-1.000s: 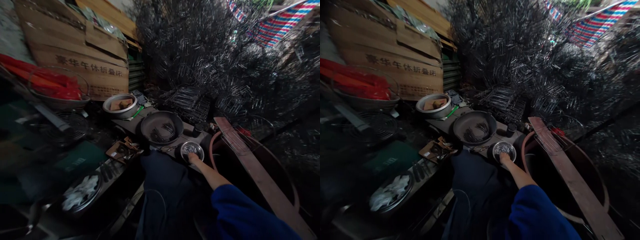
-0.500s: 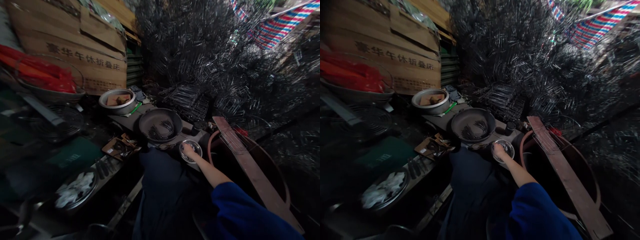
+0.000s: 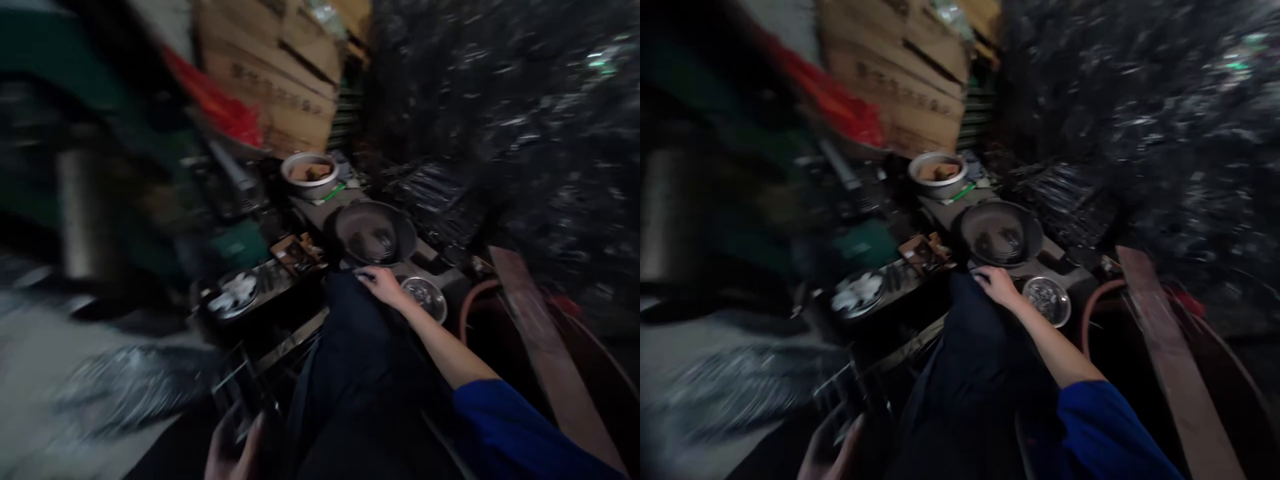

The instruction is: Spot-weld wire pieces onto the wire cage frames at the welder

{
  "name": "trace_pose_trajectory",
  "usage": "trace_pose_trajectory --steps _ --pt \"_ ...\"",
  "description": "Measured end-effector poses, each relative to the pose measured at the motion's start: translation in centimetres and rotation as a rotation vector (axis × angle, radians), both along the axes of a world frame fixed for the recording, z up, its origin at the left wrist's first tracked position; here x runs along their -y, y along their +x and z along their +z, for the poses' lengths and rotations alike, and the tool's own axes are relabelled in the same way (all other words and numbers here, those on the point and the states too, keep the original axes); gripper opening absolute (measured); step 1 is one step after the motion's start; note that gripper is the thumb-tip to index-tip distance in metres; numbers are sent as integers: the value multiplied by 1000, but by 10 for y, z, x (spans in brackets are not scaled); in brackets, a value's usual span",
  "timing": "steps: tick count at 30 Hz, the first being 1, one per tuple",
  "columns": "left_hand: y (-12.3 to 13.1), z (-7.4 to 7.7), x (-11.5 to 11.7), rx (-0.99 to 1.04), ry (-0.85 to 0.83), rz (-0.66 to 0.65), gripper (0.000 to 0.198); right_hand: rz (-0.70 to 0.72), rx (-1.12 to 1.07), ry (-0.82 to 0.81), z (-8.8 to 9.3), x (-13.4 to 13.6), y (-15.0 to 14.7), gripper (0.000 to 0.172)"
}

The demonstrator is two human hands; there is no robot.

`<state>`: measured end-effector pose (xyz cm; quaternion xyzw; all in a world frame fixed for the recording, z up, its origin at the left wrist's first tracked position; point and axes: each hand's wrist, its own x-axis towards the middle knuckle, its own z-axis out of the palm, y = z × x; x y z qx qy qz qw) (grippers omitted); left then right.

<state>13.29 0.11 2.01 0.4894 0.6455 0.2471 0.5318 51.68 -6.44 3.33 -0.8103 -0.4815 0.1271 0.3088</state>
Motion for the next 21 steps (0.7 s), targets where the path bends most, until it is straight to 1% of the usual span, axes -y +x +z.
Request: trace_pose_trajectory --steps 1,2,4,7,9,11,13,17,21 --pt "-1 1 -1 46 -11 27 72 95 -1 78 9 -9 -13 24" --pt "-2 2 -4 99 20 56 75 188 -8 136 17 -19 -27 25" --pt "-5 6 -12 212 69 64 72 347 -17 223 31 -39 -53 24" --pt "-11 11 -22 306 133 92 66 550 0 307 43 -69 -90 22" --pt "-16 13 -24 332 146 122 66 646 36 340 46 -83 -112 22" --pt "-19 16 -24 353 135 159 67 701 71 355 47 -93 -129 21" --pt "-21 18 -25 379 113 195 68 730 89 359 46 -99 -140 21" --pt "-23 20 -35 431 85 247 70 767 144 331 38 -109 -149 23" --pt "-23 19 -47 442 84 293 68 809 223 323 31 -121 -155 26"
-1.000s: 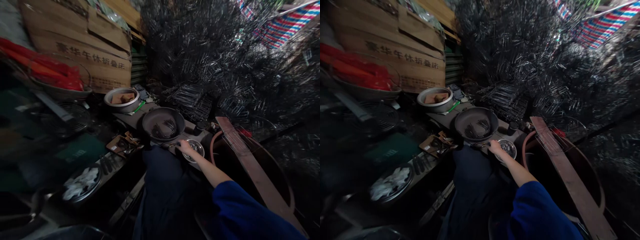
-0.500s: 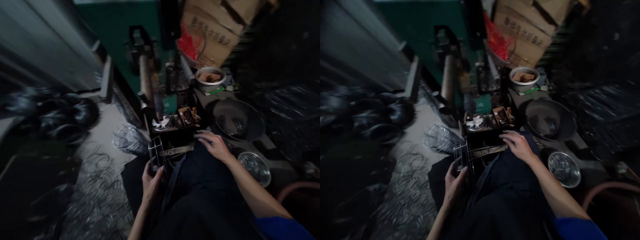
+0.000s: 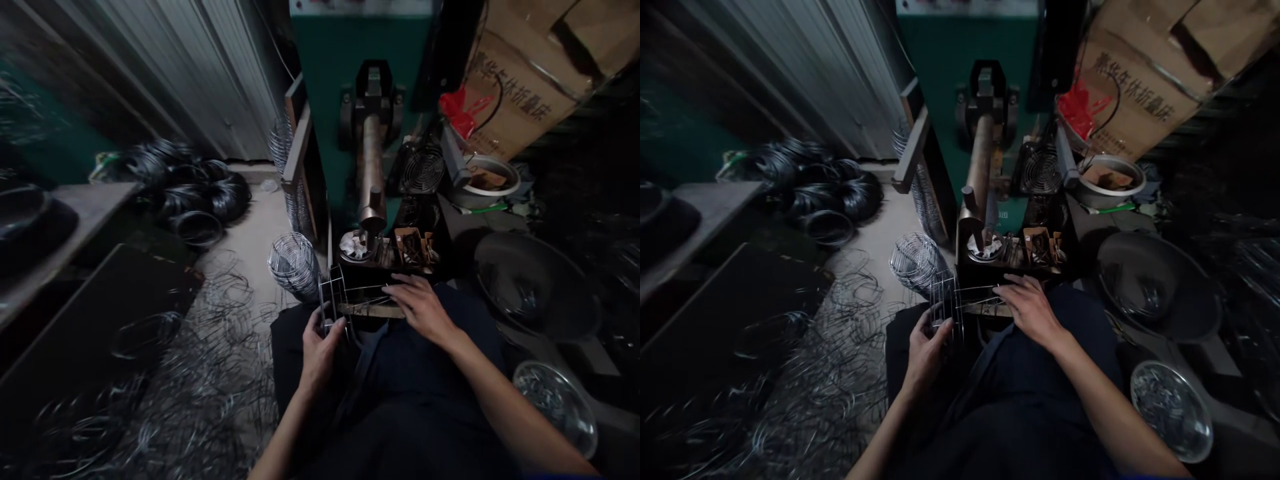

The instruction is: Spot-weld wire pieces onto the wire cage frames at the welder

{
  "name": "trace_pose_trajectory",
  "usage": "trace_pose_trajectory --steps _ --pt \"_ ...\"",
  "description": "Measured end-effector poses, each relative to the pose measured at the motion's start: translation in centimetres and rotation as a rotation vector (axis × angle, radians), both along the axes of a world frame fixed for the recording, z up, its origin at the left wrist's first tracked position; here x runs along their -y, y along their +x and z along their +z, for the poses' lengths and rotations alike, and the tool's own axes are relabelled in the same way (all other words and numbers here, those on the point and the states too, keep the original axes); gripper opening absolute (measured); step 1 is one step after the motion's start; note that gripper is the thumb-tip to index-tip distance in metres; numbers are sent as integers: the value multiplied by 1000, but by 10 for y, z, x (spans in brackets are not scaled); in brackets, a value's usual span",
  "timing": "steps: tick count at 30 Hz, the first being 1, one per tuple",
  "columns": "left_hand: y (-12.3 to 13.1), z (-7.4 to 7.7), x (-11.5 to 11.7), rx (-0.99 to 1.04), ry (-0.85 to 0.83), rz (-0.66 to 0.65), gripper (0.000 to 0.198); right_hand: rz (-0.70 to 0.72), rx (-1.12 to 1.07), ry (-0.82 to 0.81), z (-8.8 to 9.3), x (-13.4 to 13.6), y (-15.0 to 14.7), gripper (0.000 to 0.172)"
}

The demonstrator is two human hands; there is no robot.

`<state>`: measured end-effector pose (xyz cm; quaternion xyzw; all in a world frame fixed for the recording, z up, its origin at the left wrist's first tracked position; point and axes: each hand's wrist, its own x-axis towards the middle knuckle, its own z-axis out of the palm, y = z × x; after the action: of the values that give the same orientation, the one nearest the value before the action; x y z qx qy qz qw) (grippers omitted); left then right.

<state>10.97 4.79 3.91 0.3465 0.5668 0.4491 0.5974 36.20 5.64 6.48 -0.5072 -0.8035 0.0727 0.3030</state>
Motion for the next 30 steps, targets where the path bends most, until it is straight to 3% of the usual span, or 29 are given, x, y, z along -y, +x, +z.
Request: trace_pose_trajectory --steps 11,18,30 --pt "6 -4 -13 123 -26 19 69 33 139 61 0 -19 -11 44" --pt "8 1 -23 102 19 39 64 27 54 118 6 -31 -16 35" --pt "4 5 -51 64 118 73 63 7 -45 163 17 -55 -25 35"
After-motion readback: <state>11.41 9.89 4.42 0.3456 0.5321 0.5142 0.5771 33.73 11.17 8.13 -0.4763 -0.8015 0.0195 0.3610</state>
